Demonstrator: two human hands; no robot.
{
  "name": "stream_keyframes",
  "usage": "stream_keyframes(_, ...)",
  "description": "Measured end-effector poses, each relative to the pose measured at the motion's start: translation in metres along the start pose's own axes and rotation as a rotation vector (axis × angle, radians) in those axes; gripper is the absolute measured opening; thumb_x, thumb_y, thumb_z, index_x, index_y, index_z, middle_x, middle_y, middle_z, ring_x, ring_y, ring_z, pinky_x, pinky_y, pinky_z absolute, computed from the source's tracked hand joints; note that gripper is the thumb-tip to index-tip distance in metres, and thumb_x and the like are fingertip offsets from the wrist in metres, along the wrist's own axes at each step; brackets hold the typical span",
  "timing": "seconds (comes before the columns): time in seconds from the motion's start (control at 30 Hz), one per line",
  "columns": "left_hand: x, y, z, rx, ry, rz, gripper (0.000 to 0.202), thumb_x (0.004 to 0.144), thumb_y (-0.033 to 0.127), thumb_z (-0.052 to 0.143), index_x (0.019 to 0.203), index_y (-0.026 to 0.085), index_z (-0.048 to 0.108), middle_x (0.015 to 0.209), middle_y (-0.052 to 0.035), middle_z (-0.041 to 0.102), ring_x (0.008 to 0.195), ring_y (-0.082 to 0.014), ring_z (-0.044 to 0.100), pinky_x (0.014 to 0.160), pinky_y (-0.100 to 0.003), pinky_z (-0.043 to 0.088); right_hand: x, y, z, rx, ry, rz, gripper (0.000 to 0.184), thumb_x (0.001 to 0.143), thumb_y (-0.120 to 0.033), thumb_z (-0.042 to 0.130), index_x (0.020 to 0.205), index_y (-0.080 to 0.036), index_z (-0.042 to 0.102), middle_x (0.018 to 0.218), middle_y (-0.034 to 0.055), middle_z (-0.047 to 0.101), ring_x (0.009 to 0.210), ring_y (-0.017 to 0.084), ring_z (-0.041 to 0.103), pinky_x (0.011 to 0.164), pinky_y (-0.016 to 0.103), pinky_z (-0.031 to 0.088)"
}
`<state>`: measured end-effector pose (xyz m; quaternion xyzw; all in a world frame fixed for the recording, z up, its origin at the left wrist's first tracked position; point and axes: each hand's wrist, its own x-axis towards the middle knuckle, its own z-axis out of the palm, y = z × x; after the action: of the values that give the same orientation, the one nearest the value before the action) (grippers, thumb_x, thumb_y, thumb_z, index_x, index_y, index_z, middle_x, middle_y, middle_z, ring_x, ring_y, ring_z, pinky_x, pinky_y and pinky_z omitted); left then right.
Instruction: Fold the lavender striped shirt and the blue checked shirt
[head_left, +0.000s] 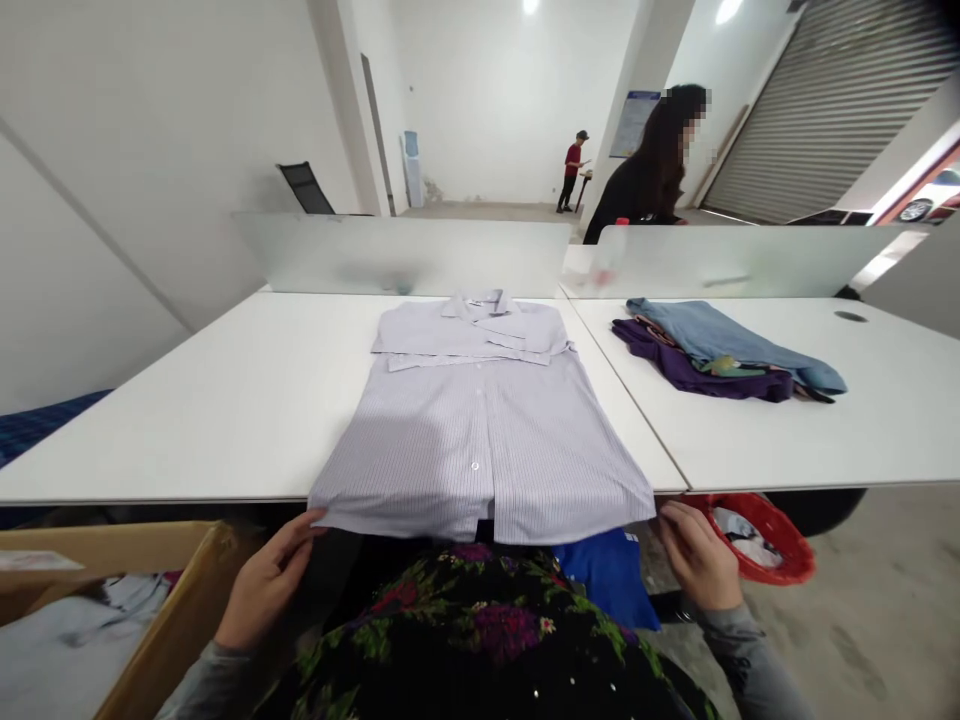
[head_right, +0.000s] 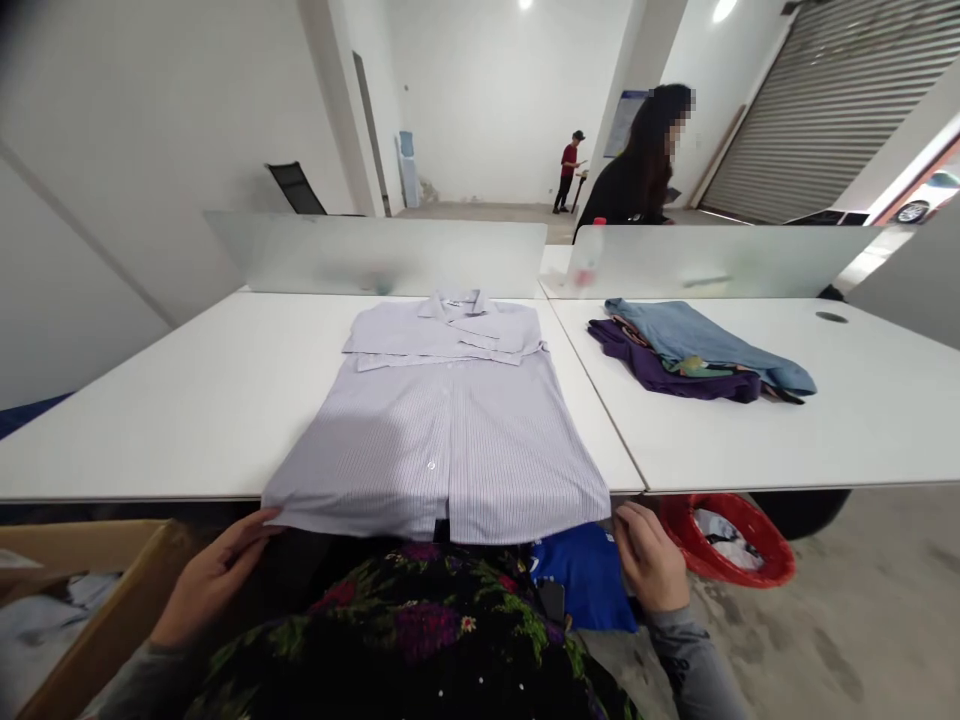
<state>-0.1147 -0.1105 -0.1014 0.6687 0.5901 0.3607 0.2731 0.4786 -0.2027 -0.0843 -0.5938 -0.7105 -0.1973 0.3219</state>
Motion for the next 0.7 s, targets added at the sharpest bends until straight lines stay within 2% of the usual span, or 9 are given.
stream_keyframes(0.03,-0.001,-0.006,0.000,0.033,0.019,0.055,0.047,0.087,0.037,0.044,0.129,0.018,0.050,0.111,-0.0081,0.070,0.102,-0.0212,0.067,0.093,-0.032,0.052,-0.002,0.002,-0.004,-0.046,0.002,-0.003,0.027,0.090,-0.021,0.054,0.117,-0.020,0.057,0.112,0.0117,0.063,0.101,0.024,0.064,0.088,0.037,0.053)
stream_keyframes(0.1,0.000,-0.011,-0.002,0.205,0.151,0.171,0.048,0.089,0.029,0.041,0.135,0.017,0.045,0.122,-0.0117,0.065,0.109,-0.0227,0.064,0.099,-0.037,0.049,-0.003,0.005,-0.009,-0.207,0.021,0.025,0.042,0.088,-0.026,0.059,0.130,-0.023,0.053,0.126,0.0137,0.059,0.116,0.032,0.057,0.098,0.048,0.046)
stream_keyframes(0.2,0.008,-0.009,-0.004,0.562,0.331,0.333,0.046,0.089,0.022,0.047,0.135,0.018,0.050,0.131,-0.0163,0.057,0.125,-0.0300,0.052,0.105,-0.046,0.042,0.006,0.009,-0.008,-0.385,0.007,0.077,0.063,0.086,-0.030,0.061,0.145,-0.026,0.039,0.143,0.0166,0.047,0.133,0.043,0.039,0.108,0.064,0.027)
stream_keyframes(0.27,0.019,-0.003,-0.005,0.716,0.412,0.409,0.045,0.088,0.019,0.051,0.133,0.020,0.054,0.138,-0.0175,0.051,0.135,-0.0345,0.040,0.109,-0.052,0.035,0.018,0.014,-0.001,-0.345,-0.057,0.026,0.068,0.087,-0.029,0.058,0.150,-0.026,0.032,0.150,0.0169,0.038,0.137,0.043,0.032,0.111,0.064,0.021)
stream_keyframes(0.33,0.032,0.003,-0.006,0.804,0.453,0.469,0.048,0.087,0.014,0.052,0.134,0.025,0.054,0.145,-0.0160,0.045,0.140,-0.0357,0.030,0.111,-0.056,0.029,0.033,0.020,0.008,-0.243,-0.147,-0.092,0.071,0.087,-0.028,0.056,0.152,-0.027,0.027,0.154,0.0137,0.030,0.139,0.041,0.028,0.112,0.063,0.020)
stream_keyframes(0.4,0.044,0.010,-0.007,0.829,0.396,0.567,0.054,0.085,0.007,0.048,0.134,0.029,0.054,0.147,-0.0129,0.043,0.143,-0.0340,0.025,0.112,-0.057,0.026,0.048,0.025,0.015,-0.134,-0.237,-0.223,0.070,0.087,-0.030,0.052,0.152,-0.029,0.026,0.157,0.0095,0.026,0.141,0.039,0.026,0.112,0.062,0.022)
stream_keyframes(0.5,0.056,0.020,-0.008,0.774,0.176,0.735,0.061,0.084,0.002,0.042,0.136,0.031,0.053,0.147,-0.0091,0.044,0.144,-0.0303,0.023,0.114,-0.054,0.024,0.066,0.026,0.021,0.031,-0.324,-0.320,0.060,0.092,-0.043,0.040,0.149,-0.027,0.034,0.155,0.0080,0.032,0.141,0.035,0.029,0.112,0.058,0.026)
stream_keyframes(0.6,0.063,0.034,-0.008,0.609,0.030,0.812,0.053,0.089,0.009,0.039,0.136,0.030,0.053,0.146,-0.0074,0.046,0.144,-0.0291,0.023,0.115,-0.055,0.022,0.077,0.018,0.017,0.227,-0.309,-0.284,0.065,0.093,-0.060,0.028,0.143,-0.023,0.045,0.147,0.0104,0.045,0.139,0.034,0.033,0.111,0.056,0.030)
stream_keyframes(0.7,0.064,0.057,-0.014,0.335,-0.078,0.812,0.043,0.096,0.026,0.037,0.136,0.027,0.053,0.142,-0.0078,0.051,0.142,-0.0285,0.027,0.114,-0.053,0.026,0.086,0.009,0.003,0.422,-0.313,-0.208,0.067,0.092,-0.065,0.027,0.140,-0.024,0.049,0.139,0.0102,0.054,0.136,0.034,0.038,0.112,0.057,0.028)
